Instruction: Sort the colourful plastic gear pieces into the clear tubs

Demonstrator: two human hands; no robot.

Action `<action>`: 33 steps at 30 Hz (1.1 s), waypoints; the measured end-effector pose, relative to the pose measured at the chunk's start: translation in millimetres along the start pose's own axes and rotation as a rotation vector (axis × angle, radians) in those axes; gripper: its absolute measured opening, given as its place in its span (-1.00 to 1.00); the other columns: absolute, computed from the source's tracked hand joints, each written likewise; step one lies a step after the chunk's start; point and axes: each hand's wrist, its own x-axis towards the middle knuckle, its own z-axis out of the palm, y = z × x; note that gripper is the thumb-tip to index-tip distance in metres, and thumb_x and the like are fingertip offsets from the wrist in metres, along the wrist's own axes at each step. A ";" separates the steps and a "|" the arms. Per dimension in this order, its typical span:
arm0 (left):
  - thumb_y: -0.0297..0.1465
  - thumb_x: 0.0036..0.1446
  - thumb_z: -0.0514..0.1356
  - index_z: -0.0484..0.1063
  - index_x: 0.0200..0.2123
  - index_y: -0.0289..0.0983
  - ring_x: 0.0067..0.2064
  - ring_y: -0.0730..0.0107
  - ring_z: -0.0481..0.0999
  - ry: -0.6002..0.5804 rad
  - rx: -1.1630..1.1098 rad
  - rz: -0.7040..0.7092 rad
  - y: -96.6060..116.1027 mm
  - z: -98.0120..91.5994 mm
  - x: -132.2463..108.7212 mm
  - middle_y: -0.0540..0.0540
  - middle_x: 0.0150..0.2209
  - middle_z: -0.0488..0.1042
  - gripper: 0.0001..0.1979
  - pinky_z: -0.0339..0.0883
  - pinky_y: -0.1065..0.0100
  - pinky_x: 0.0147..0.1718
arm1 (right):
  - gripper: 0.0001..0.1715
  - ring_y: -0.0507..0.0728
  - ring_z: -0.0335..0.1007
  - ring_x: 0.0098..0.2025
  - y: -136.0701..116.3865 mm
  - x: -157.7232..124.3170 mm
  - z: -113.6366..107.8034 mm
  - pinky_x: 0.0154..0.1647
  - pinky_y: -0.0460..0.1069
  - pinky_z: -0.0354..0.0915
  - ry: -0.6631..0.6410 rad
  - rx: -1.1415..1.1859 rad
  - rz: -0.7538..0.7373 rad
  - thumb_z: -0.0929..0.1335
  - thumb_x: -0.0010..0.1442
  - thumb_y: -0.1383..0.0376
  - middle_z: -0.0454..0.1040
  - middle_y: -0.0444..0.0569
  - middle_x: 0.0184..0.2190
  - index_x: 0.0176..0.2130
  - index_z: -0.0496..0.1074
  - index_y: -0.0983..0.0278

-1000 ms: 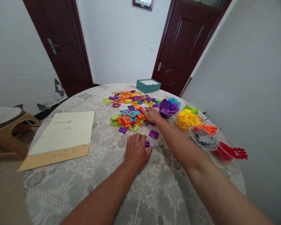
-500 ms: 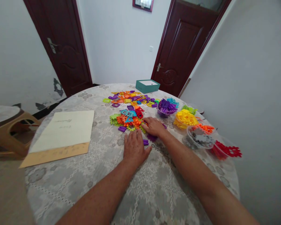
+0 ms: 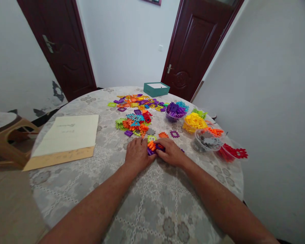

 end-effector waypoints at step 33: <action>-0.40 0.15 0.16 0.48 0.02 -0.28 0.10 -0.09 0.43 -0.036 0.108 0.079 -11.8 -8.9 14.5 -0.30 -0.02 0.52 -0.64 0.28 -0.02 0.10 | -0.61 0.15 0.56 -0.18 59.4 -15.1 -21.1 -0.23 0.06 0.50 0.520 0.777 0.587 0.31 0.29 0.04 0.59 -0.01 -0.10 -0.01 0.46 0.19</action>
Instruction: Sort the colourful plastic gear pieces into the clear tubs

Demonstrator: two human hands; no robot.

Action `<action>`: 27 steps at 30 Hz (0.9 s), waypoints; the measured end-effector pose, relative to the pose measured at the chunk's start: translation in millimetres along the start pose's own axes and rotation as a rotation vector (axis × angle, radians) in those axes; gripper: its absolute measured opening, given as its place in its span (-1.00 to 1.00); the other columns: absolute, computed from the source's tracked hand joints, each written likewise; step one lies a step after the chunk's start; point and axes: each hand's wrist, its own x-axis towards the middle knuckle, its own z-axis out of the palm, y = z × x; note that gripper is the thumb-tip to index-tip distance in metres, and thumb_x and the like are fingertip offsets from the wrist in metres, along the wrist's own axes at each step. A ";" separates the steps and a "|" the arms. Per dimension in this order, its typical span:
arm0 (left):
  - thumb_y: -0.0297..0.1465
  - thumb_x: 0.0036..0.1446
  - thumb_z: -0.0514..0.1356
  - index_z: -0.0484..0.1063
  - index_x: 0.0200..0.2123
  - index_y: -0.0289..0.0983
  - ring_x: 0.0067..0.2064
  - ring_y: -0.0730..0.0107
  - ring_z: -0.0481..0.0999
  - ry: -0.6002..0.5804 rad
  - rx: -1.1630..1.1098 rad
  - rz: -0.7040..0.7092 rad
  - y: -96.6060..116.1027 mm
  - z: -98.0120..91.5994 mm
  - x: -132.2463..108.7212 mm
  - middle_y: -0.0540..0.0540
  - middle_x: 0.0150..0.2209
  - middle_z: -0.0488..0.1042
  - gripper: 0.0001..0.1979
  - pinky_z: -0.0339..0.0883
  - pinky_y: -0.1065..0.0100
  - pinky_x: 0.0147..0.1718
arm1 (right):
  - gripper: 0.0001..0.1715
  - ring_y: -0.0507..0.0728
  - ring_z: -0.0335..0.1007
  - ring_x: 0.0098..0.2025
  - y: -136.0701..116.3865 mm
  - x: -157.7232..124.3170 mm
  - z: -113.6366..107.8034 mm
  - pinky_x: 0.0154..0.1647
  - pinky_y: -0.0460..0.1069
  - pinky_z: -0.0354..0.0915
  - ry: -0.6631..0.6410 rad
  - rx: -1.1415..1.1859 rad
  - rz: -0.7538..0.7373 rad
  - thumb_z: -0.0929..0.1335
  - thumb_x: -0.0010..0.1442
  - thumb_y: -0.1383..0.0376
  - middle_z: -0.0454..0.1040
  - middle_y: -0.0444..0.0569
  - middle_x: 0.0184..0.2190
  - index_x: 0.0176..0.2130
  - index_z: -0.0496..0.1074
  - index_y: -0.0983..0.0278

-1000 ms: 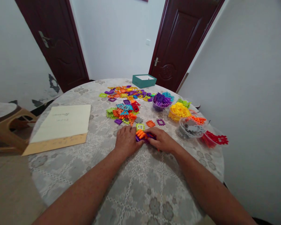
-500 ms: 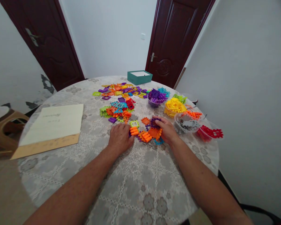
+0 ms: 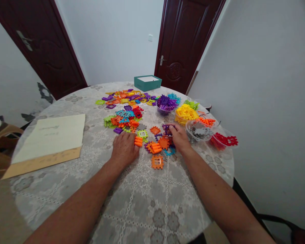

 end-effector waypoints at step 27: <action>-0.18 0.26 0.22 0.47 -0.12 -0.24 -0.34 0.27 0.63 -0.033 -1.063 -0.339 17.5 -12.4 5.6 -0.06 -0.33 0.60 -0.74 0.50 0.31 -0.41 | -0.65 0.18 0.52 -0.03 -24.2 -21.4 7.6 0.03 0.12 0.46 -0.140 -0.348 -0.292 0.32 0.34 0.23 0.58 0.02 -0.03 0.07 0.53 0.18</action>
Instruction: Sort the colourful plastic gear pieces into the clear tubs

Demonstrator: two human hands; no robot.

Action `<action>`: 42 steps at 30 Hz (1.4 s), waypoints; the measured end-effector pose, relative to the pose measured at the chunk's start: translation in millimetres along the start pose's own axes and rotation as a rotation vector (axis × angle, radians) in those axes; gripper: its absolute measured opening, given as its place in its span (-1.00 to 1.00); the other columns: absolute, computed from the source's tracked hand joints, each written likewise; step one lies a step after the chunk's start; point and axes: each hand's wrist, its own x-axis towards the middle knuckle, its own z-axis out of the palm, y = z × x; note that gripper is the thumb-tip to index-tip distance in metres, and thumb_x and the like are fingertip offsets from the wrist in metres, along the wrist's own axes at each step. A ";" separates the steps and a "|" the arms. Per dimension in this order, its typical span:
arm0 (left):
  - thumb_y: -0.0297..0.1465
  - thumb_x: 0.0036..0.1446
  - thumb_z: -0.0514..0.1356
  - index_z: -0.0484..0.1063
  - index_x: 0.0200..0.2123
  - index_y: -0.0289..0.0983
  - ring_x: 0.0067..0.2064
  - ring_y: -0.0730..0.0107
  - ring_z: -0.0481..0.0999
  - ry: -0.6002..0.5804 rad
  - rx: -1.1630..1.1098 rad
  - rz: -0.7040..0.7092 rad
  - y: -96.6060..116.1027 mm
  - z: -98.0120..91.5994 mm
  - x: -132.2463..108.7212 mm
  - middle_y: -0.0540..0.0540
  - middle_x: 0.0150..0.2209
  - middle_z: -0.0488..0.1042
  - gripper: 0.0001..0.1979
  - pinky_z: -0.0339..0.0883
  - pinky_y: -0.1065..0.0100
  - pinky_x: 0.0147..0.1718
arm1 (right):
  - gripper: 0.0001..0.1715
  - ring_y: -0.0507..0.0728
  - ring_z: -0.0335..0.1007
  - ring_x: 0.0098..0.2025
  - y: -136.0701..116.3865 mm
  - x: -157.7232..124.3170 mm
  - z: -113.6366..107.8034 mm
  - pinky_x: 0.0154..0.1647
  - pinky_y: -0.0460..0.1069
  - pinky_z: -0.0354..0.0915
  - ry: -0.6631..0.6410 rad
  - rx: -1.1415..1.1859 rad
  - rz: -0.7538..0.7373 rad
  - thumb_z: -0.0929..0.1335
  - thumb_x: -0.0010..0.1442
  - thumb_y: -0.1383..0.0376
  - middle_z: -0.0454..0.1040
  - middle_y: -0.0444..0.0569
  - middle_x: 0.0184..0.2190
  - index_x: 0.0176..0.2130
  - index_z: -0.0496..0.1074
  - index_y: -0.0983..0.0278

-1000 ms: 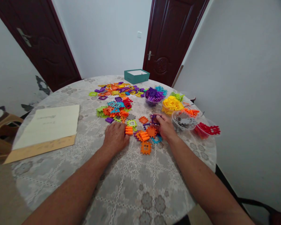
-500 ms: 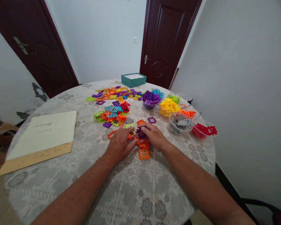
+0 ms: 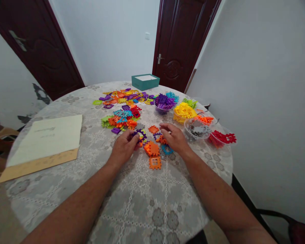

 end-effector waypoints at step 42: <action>-0.37 0.26 0.29 0.39 0.17 -0.29 -0.32 0.25 0.68 -0.068 -0.271 -0.199 -4.3 9.0 3.3 -0.22 -0.22 0.63 -0.57 0.57 0.36 -0.51 | -0.63 0.01 0.28 -0.54 23.4 10.9 -13.0 -0.51 -0.08 0.20 -0.098 0.164 0.300 0.41 0.21 0.09 0.44 -0.18 -0.48 -0.08 0.53 0.27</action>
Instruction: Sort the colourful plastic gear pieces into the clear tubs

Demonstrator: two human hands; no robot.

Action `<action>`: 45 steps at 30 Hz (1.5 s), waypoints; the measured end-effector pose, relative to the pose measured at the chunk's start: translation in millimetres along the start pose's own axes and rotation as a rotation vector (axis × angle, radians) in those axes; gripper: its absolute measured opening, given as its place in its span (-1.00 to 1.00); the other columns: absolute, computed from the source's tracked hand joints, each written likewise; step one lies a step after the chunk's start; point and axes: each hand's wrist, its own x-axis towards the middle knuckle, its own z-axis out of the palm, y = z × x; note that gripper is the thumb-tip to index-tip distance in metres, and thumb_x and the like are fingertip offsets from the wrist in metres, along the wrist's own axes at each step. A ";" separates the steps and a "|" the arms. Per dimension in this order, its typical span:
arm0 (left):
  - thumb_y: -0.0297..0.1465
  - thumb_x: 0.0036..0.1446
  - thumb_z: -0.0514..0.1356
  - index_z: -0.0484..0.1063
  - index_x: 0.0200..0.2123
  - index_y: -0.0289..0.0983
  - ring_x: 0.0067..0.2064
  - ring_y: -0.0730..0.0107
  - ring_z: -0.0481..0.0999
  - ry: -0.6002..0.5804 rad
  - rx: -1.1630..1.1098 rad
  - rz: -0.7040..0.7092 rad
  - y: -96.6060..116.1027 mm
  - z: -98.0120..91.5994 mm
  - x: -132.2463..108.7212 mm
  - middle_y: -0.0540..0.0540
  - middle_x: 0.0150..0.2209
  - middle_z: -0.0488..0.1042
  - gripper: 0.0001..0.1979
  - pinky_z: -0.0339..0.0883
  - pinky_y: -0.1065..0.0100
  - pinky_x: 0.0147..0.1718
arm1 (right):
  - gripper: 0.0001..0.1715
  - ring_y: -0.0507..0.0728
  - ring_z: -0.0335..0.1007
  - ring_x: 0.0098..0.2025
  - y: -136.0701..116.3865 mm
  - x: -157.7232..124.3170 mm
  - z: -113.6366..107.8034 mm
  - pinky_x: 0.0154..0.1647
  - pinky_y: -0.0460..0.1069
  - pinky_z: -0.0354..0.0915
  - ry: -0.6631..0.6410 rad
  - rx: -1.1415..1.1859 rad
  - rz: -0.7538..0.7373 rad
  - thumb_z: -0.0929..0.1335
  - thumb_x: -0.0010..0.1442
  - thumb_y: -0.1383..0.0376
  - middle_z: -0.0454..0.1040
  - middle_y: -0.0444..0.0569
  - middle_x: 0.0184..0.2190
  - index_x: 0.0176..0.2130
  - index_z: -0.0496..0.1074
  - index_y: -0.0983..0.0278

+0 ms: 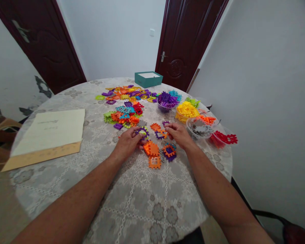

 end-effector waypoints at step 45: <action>-0.39 0.24 0.29 0.42 0.14 -0.30 -0.39 0.34 0.64 0.045 -0.005 0.042 8.1 -0.3 -3.1 -0.14 -0.30 0.63 -0.59 0.55 0.39 -0.48 | -0.48 0.24 0.48 0.04 -11.8 -39.9 -47.1 0.12 0.08 0.32 -0.338 -0.824 -0.186 0.48 0.15 0.36 0.55 0.10 0.06 0.12 0.53 0.20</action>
